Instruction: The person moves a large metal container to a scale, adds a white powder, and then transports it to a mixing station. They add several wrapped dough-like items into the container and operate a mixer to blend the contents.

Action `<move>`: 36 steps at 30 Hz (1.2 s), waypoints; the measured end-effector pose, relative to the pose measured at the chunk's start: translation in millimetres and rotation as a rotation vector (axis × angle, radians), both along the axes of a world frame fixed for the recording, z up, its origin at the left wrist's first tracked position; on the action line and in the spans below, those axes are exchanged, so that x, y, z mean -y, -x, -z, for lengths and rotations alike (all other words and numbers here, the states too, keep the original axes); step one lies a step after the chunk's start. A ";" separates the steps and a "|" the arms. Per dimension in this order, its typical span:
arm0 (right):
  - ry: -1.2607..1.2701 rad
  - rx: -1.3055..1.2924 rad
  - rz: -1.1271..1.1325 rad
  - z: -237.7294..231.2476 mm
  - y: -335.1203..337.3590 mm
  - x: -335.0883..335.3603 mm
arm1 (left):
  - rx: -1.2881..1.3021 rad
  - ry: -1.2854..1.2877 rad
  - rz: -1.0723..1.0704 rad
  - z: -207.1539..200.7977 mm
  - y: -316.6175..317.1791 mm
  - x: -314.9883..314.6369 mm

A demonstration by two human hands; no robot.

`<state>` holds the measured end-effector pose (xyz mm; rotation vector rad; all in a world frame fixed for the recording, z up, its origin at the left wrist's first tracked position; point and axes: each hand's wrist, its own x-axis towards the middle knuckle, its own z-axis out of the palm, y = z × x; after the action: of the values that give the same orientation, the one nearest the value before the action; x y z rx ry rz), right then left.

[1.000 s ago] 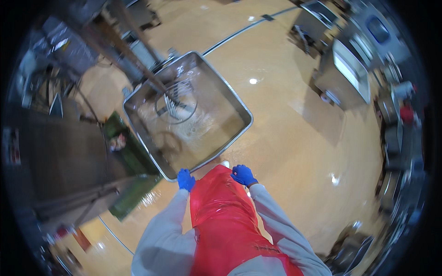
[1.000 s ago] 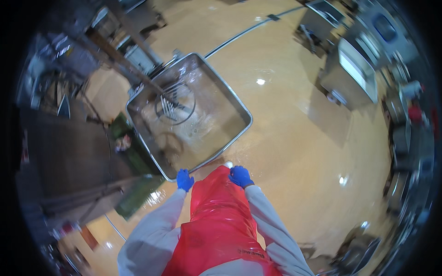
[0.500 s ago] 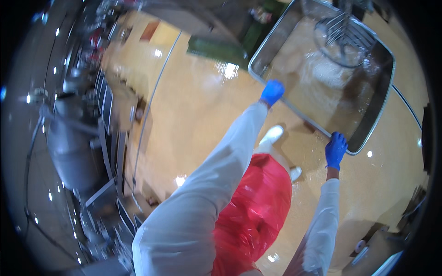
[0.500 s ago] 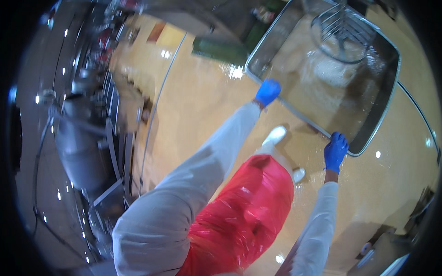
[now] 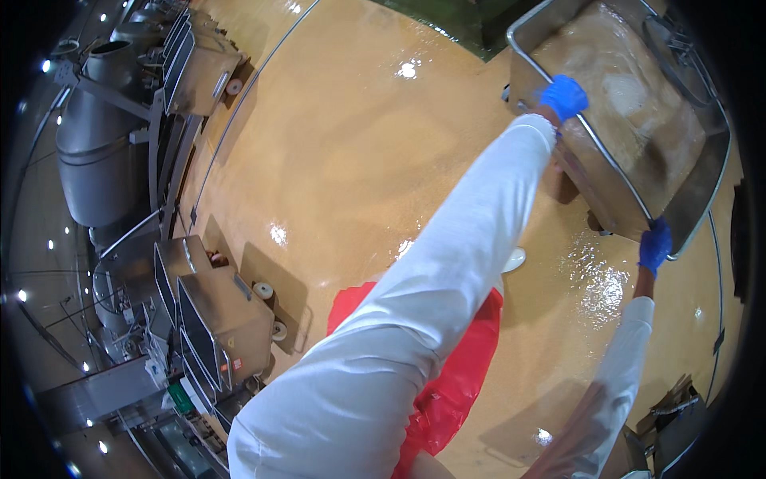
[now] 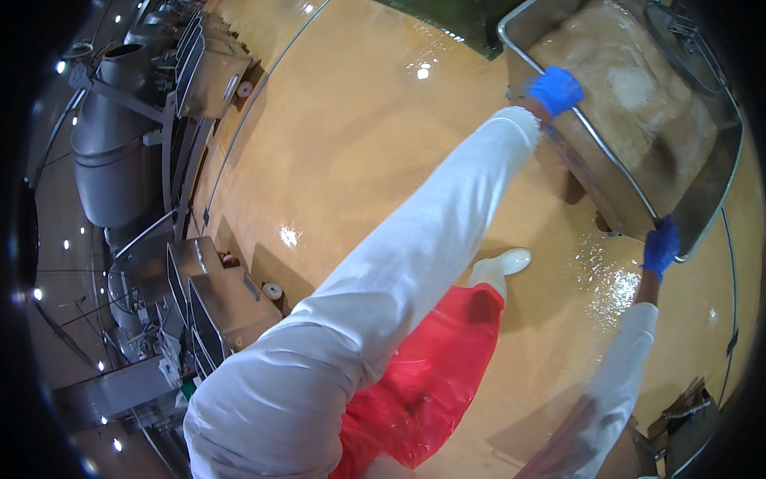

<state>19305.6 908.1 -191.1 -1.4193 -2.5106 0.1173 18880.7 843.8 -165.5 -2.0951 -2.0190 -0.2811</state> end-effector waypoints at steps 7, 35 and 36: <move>-0.001 0.137 0.051 -2.8 -19.7 31.5 | 0.212 -0.119 -0.170 54.9 -40.2 52.0; 0.858 -0.021 -0.125 -220.0 304.0 542.3 | 1.132 -0.274 -1.146 -153.5 31.3 557.6; 1.181 -0.090 -0.172 -227.1 314.7 548.1 | 1.205 -0.255 -1.367 -141.8 -9.9 604.3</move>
<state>18990.9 359.9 36.0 -1.3832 -2.4904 1.8702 18890.6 239.5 -23.7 0.1268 -3.0906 -1.5418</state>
